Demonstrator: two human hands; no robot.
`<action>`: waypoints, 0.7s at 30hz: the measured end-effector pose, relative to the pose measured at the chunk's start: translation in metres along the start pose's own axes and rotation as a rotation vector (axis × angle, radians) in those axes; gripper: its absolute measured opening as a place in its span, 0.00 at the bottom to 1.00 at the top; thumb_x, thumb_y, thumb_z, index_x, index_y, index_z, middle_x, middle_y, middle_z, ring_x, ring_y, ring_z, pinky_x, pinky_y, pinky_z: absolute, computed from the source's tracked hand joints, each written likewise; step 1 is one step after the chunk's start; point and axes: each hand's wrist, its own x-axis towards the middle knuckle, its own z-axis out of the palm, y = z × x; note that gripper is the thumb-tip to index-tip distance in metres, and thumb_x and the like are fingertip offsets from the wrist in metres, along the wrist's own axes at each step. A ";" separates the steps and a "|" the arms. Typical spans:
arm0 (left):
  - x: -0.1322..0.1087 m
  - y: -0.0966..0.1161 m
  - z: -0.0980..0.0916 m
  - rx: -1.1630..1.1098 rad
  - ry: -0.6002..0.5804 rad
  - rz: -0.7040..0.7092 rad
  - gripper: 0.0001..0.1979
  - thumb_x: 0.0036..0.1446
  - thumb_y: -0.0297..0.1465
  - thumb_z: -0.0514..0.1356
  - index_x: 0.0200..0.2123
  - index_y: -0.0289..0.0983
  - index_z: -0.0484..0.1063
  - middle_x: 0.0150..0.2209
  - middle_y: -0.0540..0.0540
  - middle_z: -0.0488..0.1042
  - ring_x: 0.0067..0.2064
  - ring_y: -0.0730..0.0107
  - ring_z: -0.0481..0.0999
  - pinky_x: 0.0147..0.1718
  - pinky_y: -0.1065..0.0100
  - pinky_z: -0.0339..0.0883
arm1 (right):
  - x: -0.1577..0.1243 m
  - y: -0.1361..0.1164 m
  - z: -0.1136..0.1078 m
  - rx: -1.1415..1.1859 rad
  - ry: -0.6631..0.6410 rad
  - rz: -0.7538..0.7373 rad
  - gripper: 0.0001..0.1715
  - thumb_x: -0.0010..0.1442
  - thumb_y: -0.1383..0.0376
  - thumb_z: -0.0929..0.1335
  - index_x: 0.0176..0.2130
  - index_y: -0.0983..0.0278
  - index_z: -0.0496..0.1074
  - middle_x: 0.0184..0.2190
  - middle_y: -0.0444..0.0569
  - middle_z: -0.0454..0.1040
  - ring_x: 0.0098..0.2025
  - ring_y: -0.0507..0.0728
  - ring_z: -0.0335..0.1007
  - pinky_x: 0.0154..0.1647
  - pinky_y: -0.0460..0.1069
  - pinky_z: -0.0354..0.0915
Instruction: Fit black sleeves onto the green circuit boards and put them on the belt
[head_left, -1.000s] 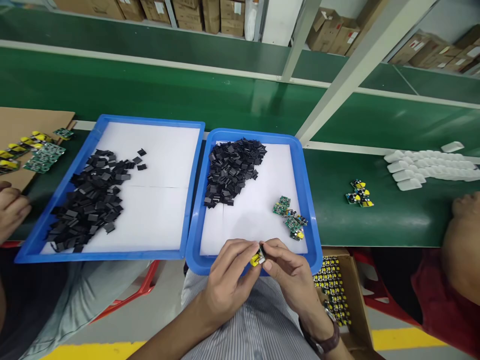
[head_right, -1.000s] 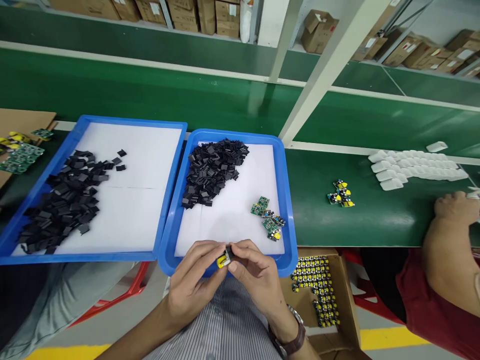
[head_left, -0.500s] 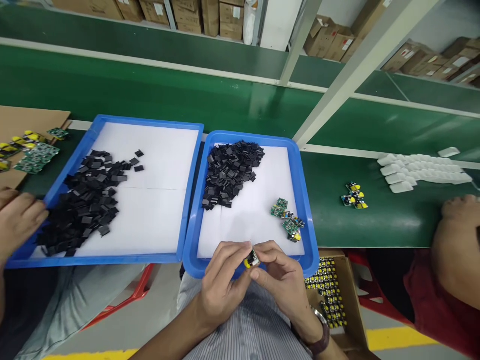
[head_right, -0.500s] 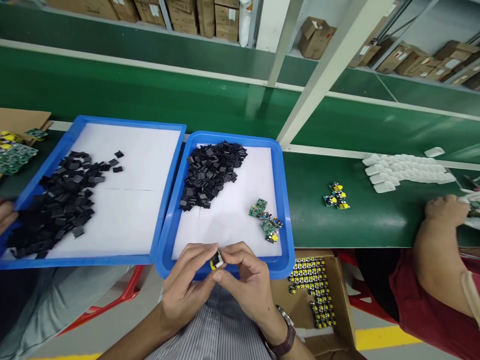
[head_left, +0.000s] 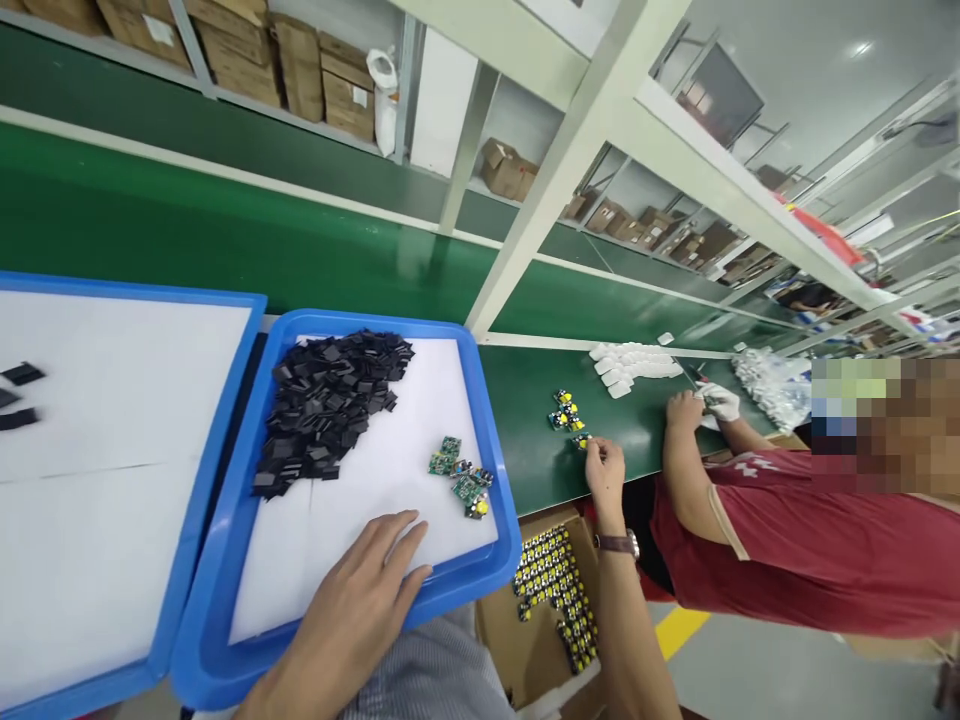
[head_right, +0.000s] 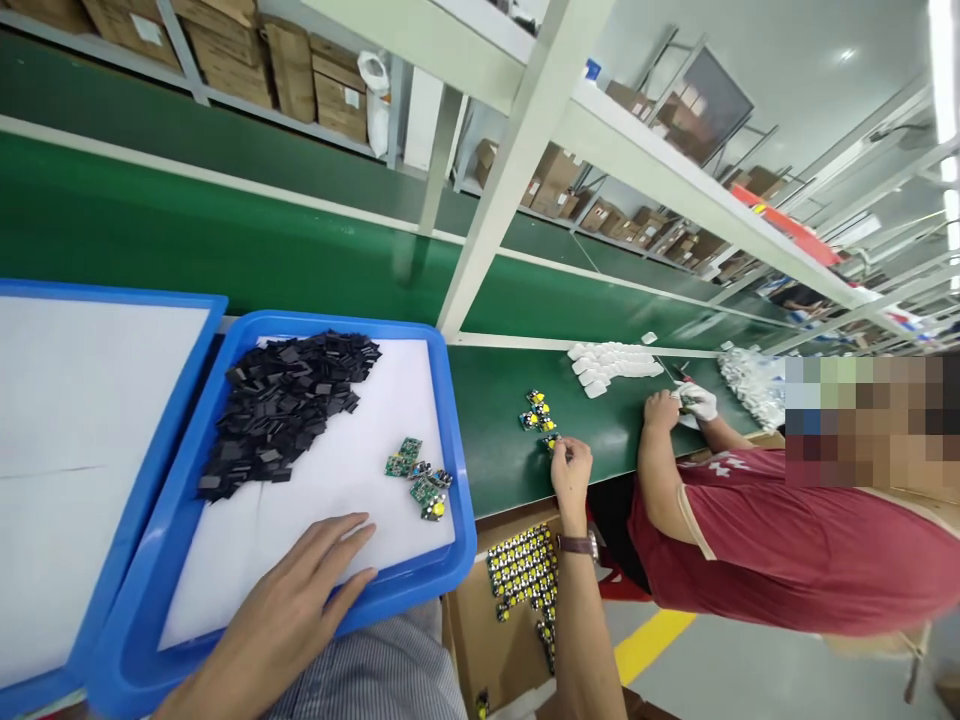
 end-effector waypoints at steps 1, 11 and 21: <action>0.003 0.001 0.003 0.019 -0.022 0.027 0.15 0.72 0.33 0.56 0.58 0.37 0.73 0.57 0.39 0.77 0.55 0.53 0.79 0.53 0.53 0.80 | 0.011 0.007 0.002 -0.022 -0.005 -0.013 0.19 0.71 0.59 0.71 0.58 0.64 0.73 0.56 0.54 0.75 0.52 0.62 0.77 0.52 0.61 0.76; 0.063 0.033 0.018 0.118 -0.433 0.098 0.32 0.59 0.19 0.61 0.67 0.33 0.65 0.71 0.32 0.63 0.58 0.40 0.76 0.49 0.48 0.78 | 0.029 -0.033 0.016 0.040 -0.042 -0.241 0.20 0.74 0.55 0.65 0.53 0.67 0.75 0.53 0.60 0.76 0.52 0.66 0.75 0.52 0.64 0.74; 0.060 0.041 -0.003 0.157 -0.363 0.055 0.14 0.62 0.16 0.56 0.45 0.37 0.74 0.49 0.43 0.77 0.50 0.54 0.76 0.51 0.57 0.74 | -0.052 -0.166 0.064 0.257 -0.771 -0.777 0.16 0.72 0.61 0.68 0.56 0.60 0.77 0.54 0.56 0.79 0.55 0.63 0.77 0.58 0.59 0.74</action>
